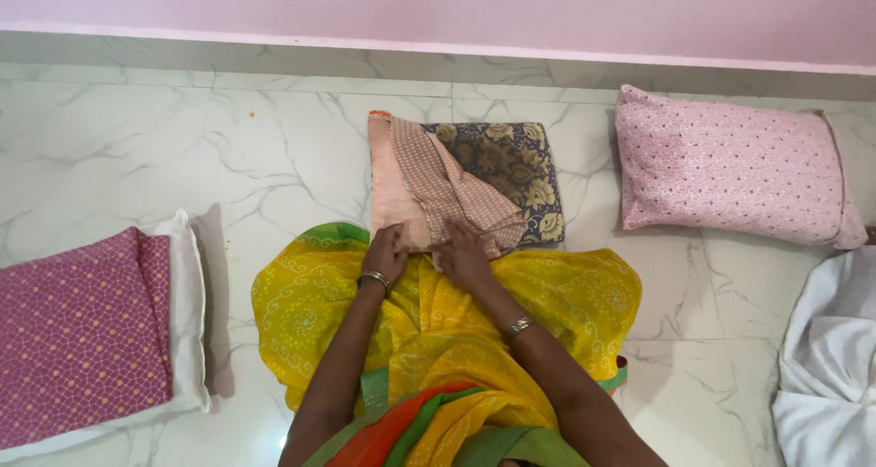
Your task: The person sits on the floor and puts pillowcases on pillows. They insert the pillows into the cases, adjust the fabric, and smooth the surfaces.
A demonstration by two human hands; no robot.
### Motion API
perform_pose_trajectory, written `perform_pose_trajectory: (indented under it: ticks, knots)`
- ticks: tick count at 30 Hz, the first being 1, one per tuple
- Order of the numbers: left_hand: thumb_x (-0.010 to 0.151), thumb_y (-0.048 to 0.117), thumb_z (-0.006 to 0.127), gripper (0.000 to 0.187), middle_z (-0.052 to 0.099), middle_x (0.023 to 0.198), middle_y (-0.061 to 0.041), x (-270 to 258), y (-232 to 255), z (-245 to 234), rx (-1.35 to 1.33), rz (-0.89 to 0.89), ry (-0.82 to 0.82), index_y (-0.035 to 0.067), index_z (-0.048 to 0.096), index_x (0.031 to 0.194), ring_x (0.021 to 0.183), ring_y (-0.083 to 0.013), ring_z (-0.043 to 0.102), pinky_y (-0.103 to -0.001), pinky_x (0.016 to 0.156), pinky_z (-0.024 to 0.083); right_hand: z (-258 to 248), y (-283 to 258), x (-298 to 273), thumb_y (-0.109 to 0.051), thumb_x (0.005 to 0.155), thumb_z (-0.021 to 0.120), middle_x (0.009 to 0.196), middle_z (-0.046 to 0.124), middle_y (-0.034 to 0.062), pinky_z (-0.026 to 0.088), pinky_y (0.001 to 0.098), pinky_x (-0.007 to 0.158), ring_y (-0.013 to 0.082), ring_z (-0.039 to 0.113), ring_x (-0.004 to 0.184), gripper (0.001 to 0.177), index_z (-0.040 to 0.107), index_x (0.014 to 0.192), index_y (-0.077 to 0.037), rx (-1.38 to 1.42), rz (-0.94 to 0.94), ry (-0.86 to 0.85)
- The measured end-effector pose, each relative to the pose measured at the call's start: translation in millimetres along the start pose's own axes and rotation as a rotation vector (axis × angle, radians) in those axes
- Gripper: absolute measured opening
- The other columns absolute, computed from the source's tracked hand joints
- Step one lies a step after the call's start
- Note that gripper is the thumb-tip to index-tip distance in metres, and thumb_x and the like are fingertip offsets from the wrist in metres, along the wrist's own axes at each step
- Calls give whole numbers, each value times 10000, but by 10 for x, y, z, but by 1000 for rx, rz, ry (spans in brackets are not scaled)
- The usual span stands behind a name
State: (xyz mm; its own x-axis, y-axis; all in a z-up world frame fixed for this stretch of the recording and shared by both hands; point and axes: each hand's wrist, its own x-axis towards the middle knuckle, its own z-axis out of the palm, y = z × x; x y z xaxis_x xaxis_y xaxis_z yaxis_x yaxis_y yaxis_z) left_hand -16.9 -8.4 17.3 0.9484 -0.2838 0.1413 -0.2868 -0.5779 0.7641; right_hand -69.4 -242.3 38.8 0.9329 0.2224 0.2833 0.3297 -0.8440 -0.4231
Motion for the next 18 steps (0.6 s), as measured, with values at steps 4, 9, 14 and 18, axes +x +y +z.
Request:
perform_pose_trajectory:
  ticks: [4,9,14,18]
  knots:
    - [877,120,686,485,638,1133,-130,-45,-120,100,-127,-61,4,107,559,1345,873,-266,671,-357,805,574,128,-9,-61,-259,854,691,1546,466,178,309,532,1161,363,408,1435,583,596,1390,-51,62,82,-27]
    - [893,107,684,390,703,1035,-85,3,-179,277,-298,-69,20,98,624,1278,834,-179,698,-303,771,579,-63,-15,-90,-320,834,692,1553,435,158,266,536,1159,357,352,1473,554,659,1351,-126,11,160,-248]
    - [932,112,674,339,722,1006,-79,-12,-153,355,-453,-55,-5,84,654,1268,865,-140,692,-281,790,578,-94,48,-54,-348,831,762,1572,466,153,339,462,1171,350,431,1441,324,782,1021,-86,2,187,-228]
    - [966,233,655,388,741,1107,-72,14,-181,326,-804,-359,-100,110,642,1334,895,-158,674,-316,786,549,-474,-155,-89,-258,850,757,1386,648,142,454,432,1103,341,610,1266,448,723,1242,-44,270,28,-76]
